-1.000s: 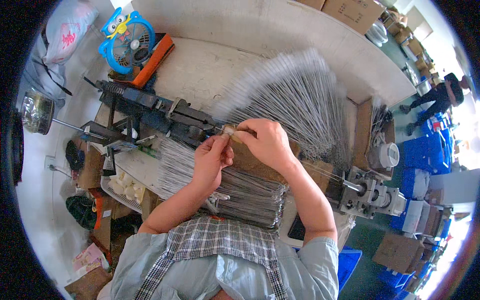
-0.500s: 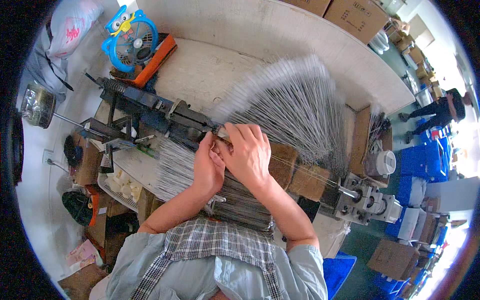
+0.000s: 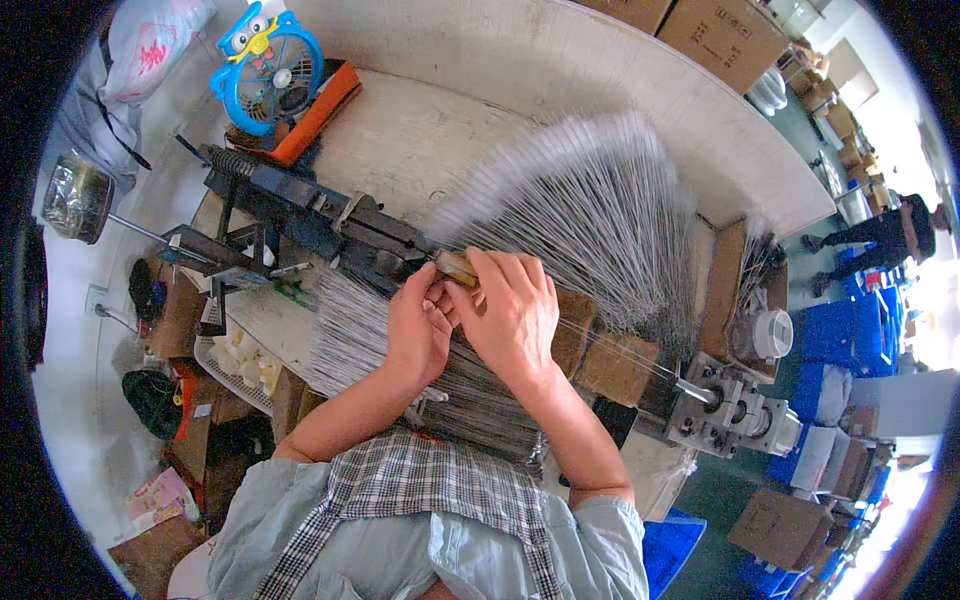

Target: The person places bristle fibers between metal wires clamped in a machine and operates the twisting mechanism to form small wire brushes repeatedly.

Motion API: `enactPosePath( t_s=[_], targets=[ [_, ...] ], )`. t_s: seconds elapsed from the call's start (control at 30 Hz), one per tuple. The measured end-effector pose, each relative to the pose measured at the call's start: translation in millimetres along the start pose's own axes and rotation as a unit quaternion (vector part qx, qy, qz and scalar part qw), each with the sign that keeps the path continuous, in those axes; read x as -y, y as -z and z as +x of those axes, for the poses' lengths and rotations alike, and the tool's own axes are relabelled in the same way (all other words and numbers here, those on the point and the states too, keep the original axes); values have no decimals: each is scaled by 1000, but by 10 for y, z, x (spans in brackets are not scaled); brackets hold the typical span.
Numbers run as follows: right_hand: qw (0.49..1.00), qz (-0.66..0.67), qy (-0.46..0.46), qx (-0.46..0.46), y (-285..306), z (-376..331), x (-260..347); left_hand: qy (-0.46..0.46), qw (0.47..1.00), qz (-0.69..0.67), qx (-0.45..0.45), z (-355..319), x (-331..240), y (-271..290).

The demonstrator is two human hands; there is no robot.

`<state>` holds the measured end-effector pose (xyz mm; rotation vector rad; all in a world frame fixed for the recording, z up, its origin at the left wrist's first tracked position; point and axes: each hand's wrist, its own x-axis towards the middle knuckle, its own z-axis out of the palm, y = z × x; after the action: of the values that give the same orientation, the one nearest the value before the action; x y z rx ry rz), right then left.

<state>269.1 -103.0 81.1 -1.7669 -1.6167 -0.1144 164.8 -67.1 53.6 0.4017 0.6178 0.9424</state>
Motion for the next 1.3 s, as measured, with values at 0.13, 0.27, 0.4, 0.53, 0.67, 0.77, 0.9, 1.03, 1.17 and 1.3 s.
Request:
enactPosePath(
  t_s=[0.13,0.27,0.4,0.53,0.67,0.77,0.9,1.03,1.17,1.3],
  targets=[
    [1000,6,0,2,30,-10,-30,-10,1000,2,-4,18,34,9],
    [1000,11,-6,5,133,-21,-55,-10,1000,18,-13,34,55,61],
    [1000,4,-23,16,248,-77,-136,-11,1000,11,-21,25,45,21],
    [998,23,-43,41,294,-112,-177,-21,1000,18,-6,28,60,35],
    [998,35,-44,31,270,-127,-189,-28,999,27,4,28,69,50],
    [998,50,-28,21,263,-129,-191,-33,999,33,-3,13,68,36],
    [999,50,-14,15,248,-154,-201,-34,999,20,-7,8,99,35],
    [999,50,-8,7,246,-158,-205,-43,999,18,-6,-7,114,11],
    [999,48,-11,10,236,-159,-196,-51,999,14,-10,-10,113,-14],
    [999,43,-16,11,237,-163,-185,-46,999,26,-13,-9,109,-20]
  ],
)
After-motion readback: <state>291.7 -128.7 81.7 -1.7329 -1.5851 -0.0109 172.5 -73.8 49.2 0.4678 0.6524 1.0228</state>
